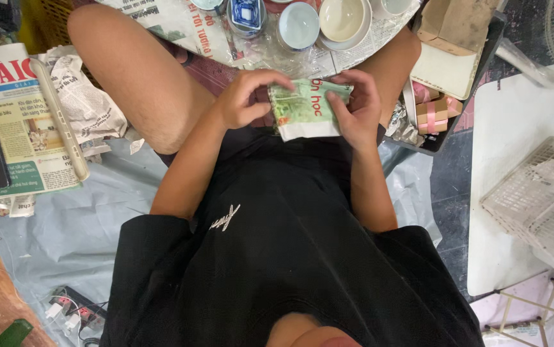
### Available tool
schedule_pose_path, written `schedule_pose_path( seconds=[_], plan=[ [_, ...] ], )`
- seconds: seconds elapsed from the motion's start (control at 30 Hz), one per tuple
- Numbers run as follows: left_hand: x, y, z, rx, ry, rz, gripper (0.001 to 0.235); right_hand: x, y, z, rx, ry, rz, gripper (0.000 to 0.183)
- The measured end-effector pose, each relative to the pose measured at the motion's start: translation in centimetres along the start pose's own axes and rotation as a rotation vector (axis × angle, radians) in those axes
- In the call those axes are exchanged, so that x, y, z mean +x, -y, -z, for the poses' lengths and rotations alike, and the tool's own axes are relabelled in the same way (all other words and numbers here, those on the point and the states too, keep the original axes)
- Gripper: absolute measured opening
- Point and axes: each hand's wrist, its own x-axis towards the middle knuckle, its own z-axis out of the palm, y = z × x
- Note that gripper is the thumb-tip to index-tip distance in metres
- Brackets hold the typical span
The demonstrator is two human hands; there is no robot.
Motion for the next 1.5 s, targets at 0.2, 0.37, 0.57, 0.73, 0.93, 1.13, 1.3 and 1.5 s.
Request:
schedule_pose_path(
  seconds=[0.2,0.37,0.57,0.73,0.93,1.13,1.3,1.5],
  plan=[
    [0.6,0.1,-1.9,0.286,0.013,0.101,0.039,-0.2,0.9,-0.6,-0.453,0.148,0.086,0.046],
    [-0.2,0.9,-3.0,0.406,-0.049,0.117,0.014,-0.3,1.8,-3.0,-0.413,0.215,0.103,0.047],
    [-0.2,0.9,-2.7,0.406,-0.141,0.035,0.014,-0.1,0.9,-3.9,-0.559,0.093,-0.192,0.018],
    [-0.1,1.0,-2.7,0.423,-0.137,0.075,0.014,-0.5,-0.4,-2.6,-0.581,0.028,-0.056,0.012],
    [-0.1,1.3,-2.8,0.407,-0.105,0.145,0.013,0.5,0.6,-1.5,-0.658,0.134,-0.003,0.010],
    [-1.9,-0.1,-1.6,0.416,-0.084,0.136,0.017,2.5,3.5,-4.0,-0.557,0.277,0.064,0.011],
    [-4.6,-3.4,-0.2,0.331,-0.340,0.092,0.016,3.4,3.8,-6.2,-0.353,0.344,0.132,0.025],
    [-6.5,-5.6,0.7,0.370,-0.356,0.152,0.018,3.3,1.7,-6.3,-0.668,0.264,0.070,0.021]
  ],
)
